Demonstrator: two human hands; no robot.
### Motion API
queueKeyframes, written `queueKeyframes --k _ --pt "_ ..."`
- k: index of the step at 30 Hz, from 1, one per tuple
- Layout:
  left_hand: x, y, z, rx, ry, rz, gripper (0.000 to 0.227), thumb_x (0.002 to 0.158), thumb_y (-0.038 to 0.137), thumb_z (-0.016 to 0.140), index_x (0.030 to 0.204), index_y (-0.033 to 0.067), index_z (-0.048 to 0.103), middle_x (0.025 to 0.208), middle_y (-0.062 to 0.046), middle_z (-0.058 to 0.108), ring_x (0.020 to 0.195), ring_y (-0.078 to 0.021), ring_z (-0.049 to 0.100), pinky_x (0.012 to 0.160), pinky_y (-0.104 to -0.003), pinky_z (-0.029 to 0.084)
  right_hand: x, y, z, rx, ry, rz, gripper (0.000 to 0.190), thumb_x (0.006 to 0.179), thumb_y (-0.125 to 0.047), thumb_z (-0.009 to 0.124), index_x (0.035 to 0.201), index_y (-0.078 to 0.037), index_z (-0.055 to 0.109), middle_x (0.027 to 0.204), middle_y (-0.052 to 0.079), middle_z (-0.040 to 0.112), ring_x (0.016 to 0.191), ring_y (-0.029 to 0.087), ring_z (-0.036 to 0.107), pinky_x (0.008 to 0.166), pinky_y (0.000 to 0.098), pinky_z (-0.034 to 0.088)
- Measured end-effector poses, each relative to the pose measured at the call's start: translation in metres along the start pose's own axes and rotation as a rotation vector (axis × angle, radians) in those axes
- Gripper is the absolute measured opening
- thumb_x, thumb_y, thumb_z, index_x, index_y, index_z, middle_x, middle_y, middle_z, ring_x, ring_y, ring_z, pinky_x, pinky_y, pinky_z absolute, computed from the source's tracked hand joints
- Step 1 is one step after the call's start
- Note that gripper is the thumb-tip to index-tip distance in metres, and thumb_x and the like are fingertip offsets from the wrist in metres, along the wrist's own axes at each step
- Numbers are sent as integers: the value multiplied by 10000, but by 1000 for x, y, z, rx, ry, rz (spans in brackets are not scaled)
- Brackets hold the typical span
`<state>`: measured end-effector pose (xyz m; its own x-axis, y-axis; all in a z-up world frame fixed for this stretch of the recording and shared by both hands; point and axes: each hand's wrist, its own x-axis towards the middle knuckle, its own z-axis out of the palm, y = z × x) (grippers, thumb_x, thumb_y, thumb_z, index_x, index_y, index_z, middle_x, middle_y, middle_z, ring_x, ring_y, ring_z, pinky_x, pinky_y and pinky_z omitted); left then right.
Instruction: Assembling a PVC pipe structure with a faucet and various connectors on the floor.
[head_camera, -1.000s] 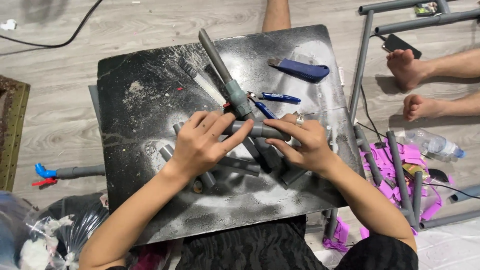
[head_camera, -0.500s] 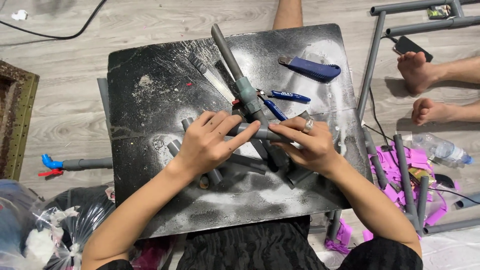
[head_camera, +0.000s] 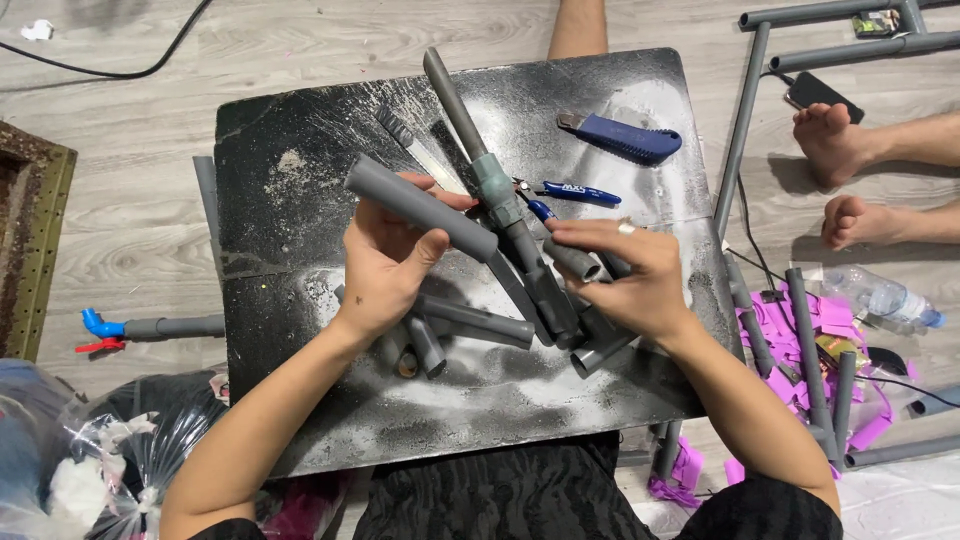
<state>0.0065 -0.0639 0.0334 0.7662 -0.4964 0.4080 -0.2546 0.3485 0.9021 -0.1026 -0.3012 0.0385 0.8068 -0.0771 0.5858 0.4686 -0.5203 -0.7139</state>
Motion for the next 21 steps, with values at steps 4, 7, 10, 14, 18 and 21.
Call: queueKeyframes --k 4,7,10,14,18,21 --pt "0 -4 9 -152 9 -89 427 934 186 737 1220 42 455 1176 -270 691 1057 -256 722 868 -352 612 -9 5 -1 7 -54 12 285 723 -11 851 999 -54 794 895 98 765 681 209 710 667 327 585" --pt "-2 -2 16 -168 -14 -110 388 946 166 718 1170 46 424 1183 -281 689 1087 -295 718 885 -372 613 -13 8 2 -31 -22 -16 267 741 -3 850 1000 -33 796 843 111 696 609 207 656 627 311 574" --pt "-5 -2 17 -202 -65 -131 373 958 139 694 1161 56 392 1206 -287 674 1089 -311 714 892 -381 617 -11 6 4 -42 -17 -59 284 750 -20 859 1028 -36 803 898 123 718 658 219 693 639 321 587" --pt "-9 -6 19 -198 -85 -131 384 957 140 695 1177 44 396 1199 -294 678 1081 -316 716 876 -376 617 -15 4 3 -43 -26 -67 292 778 -8 843 1066 -31 806 871 128 740 650 239 711 624 320 577" --pt "-15 -13 28 -245 -89 -160 373 961 124 691 1182 49 399 1217 -286 672 1101 -302 704 898 -367 614 -19 5 5 -45 -32 -120 289 815 -29 834 1101 -24 788 911 131 775 713 250 751 633 309 575" --pt "-16 -15 30 -259 -86 -198 363 957 112 695 1177 44 414 1234 -280 669 1113 -289 700 905 -358 616 -18 1 7 -9 9 -81 350 783 -20 870 1105 -13 734 948 116 797 747 229 770 687 297 583"
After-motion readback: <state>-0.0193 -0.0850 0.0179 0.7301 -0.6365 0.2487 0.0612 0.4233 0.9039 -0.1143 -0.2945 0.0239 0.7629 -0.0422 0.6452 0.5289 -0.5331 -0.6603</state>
